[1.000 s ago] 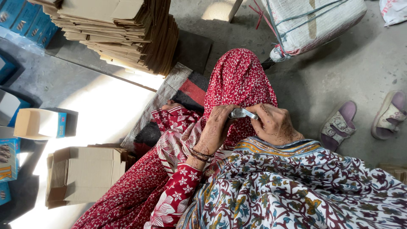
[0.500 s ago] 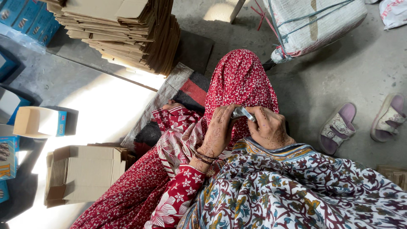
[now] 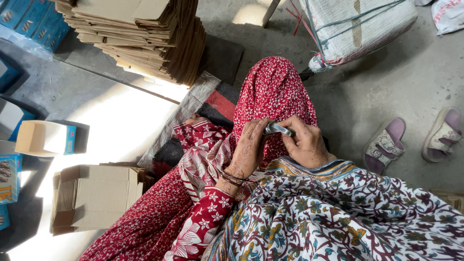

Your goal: The person sits on the floor and assembles small cardboard boxes by folding flaps and inserting a small rectangular item into each. The person handles multiple boxes and items one at a time, placing the finished units aside.

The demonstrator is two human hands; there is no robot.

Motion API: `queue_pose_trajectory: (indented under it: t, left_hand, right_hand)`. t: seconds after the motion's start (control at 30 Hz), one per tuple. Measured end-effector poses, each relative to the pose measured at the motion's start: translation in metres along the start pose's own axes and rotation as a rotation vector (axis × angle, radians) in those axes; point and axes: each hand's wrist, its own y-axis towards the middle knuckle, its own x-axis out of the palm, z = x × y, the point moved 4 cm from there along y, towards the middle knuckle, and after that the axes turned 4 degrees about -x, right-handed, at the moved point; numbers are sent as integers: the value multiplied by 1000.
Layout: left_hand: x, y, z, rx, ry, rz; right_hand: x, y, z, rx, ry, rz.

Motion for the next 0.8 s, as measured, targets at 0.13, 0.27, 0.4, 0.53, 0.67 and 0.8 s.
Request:
queue_pose_trajectory:
  t: [0.13, 0.27, 0.4, 0.53, 0.67, 0.8]
  left_hand:
    - [-4, 5, 0, -2, -2, 23]
    - [-4, 7, 2, 15, 11, 38]
    - [-5, 7, 1, 4, 8, 43]
    - [-4, 6, 2, -11, 36, 28]
    - [-4, 5, 4, -1, 55, 38]
    - [-4, 3, 3, 3, 46, 39]
  right_hand:
    - [-11, 8, 1, -153, 216, 3]
    - [-15, 8, 1, -186, 186, 28]
    - [-15, 3, -2, -172, -198, 56]
    - [-15, -3, -16, -403, -301, 161]
    - [-10, -5, -19, -423, -380, 168]
    - [-10, -5, -18, -399, -357, 151]
